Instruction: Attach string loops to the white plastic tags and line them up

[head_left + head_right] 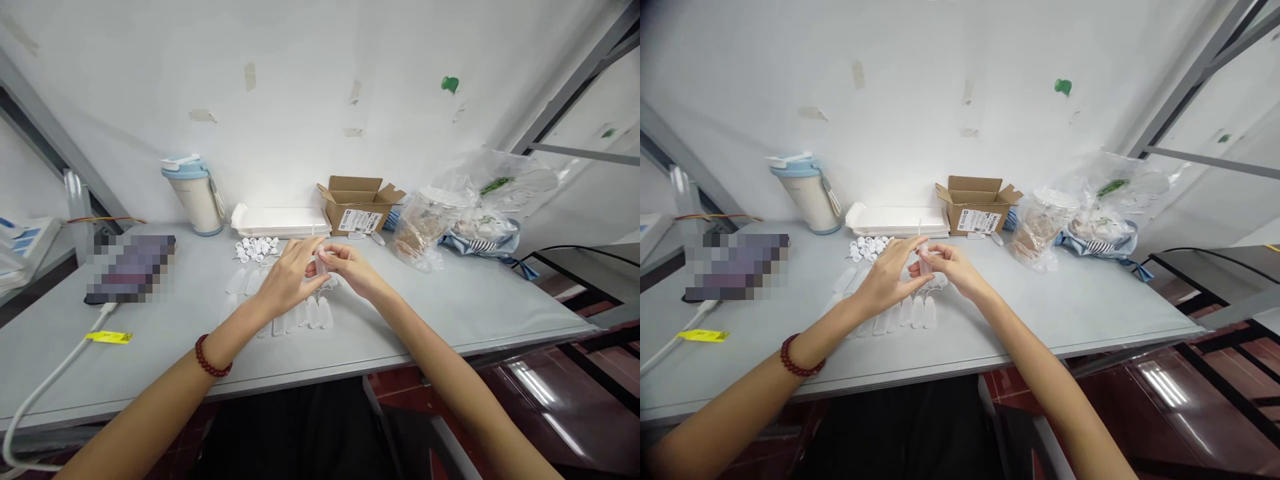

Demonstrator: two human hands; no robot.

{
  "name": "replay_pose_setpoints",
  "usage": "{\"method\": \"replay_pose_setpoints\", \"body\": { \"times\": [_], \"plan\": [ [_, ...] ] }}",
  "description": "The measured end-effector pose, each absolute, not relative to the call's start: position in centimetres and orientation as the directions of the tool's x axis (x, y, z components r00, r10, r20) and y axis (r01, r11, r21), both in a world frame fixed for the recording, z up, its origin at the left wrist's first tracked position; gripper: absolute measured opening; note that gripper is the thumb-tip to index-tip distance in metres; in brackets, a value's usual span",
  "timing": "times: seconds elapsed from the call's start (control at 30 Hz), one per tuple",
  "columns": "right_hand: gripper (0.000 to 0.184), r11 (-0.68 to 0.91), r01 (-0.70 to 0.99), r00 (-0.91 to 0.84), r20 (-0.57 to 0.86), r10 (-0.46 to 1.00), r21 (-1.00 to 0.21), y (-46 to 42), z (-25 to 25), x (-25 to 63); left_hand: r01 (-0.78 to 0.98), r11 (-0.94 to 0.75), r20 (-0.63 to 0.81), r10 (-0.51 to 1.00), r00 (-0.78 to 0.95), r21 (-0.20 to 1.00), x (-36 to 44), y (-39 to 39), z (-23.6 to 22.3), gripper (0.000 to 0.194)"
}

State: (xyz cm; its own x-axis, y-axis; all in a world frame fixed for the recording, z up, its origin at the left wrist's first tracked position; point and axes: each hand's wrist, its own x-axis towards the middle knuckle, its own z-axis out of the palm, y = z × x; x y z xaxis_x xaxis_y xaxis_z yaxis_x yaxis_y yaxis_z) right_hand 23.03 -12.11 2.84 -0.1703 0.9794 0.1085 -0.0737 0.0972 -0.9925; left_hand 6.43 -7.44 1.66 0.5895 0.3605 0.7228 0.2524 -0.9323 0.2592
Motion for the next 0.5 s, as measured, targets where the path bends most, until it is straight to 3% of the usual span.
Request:
{"method": "replay_pose_setpoints", "body": {
  "times": [0.2,0.33,0.5],
  "plan": [
    [0.034,0.066,-0.057,-0.256,0.078,0.964,-0.996,-12.2,3.6,23.8,0.239,-0.939,0.742,0.343,0.576,0.249,6.5,-7.4,1.7,0.048],
    [0.032,0.042,0.056,-0.345,0.020,0.938,-0.998,-12.2,4.1,25.5,0.194,-0.952,0.738,0.306,0.601,0.237,6.7,-7.8,1.7,0.046],
    [0.037,-0.084,0.332,-0.486,-0.247,0.839,-0.940,-12.7,5.0,28.0,0.119,-0.959,0.602,0.256,0.756,0.259,6.9,-9.1,1.6,0.045]
  ]
}}
